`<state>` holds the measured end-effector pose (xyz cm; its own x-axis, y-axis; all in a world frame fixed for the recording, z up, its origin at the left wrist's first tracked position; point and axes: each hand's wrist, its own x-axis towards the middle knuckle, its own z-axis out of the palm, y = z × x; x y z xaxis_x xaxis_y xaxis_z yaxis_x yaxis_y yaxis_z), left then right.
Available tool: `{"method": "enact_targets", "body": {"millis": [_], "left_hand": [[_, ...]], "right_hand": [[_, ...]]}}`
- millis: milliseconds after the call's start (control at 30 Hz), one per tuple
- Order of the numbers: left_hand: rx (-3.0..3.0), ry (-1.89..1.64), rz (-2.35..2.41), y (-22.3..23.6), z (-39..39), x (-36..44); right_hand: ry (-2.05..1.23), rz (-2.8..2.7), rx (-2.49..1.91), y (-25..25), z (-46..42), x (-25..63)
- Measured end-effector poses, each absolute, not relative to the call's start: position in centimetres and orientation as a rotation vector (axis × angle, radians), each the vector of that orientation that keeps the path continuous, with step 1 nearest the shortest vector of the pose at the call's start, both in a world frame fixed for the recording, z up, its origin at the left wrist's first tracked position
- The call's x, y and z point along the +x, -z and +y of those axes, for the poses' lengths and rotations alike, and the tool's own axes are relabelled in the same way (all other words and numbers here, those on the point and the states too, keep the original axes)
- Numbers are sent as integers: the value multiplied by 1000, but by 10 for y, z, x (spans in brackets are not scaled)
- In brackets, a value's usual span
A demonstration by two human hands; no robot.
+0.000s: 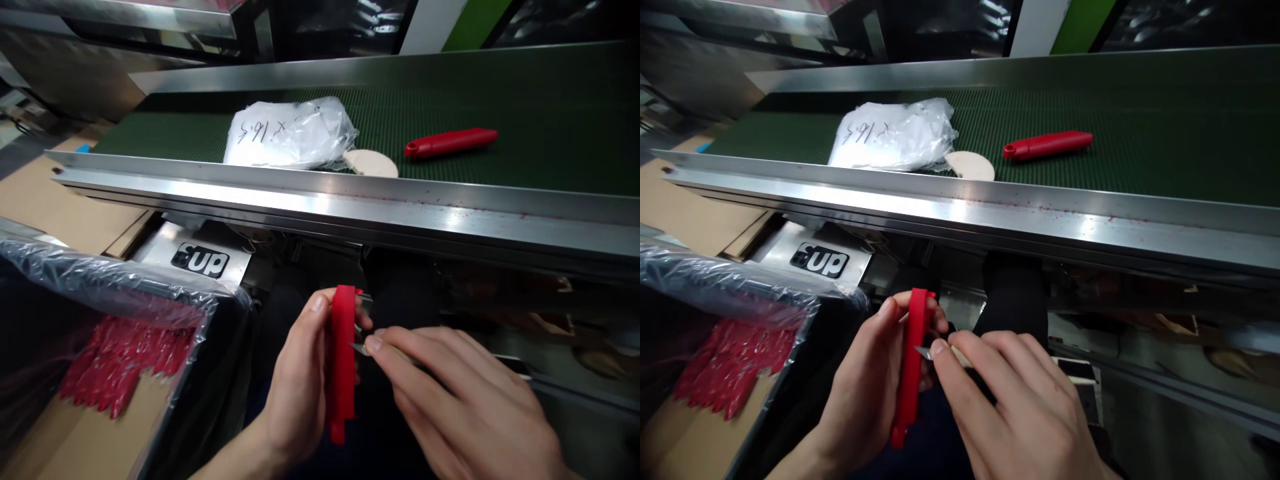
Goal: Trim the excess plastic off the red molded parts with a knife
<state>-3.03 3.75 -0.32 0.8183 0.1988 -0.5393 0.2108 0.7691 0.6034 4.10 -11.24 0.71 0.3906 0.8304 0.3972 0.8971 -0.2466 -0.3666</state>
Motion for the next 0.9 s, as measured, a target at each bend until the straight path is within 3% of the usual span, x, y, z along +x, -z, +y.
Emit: {"method": "enact_targets", "body": {"millis": [567,900], "left_hand": [[521,-85,576,-4,52,-8],[872,67,459,-3,45,-32]], "right_hand": [[116,-1396,-2096,-10,-120,19],[291,-1359,-2117,-16,-112,59]]}}
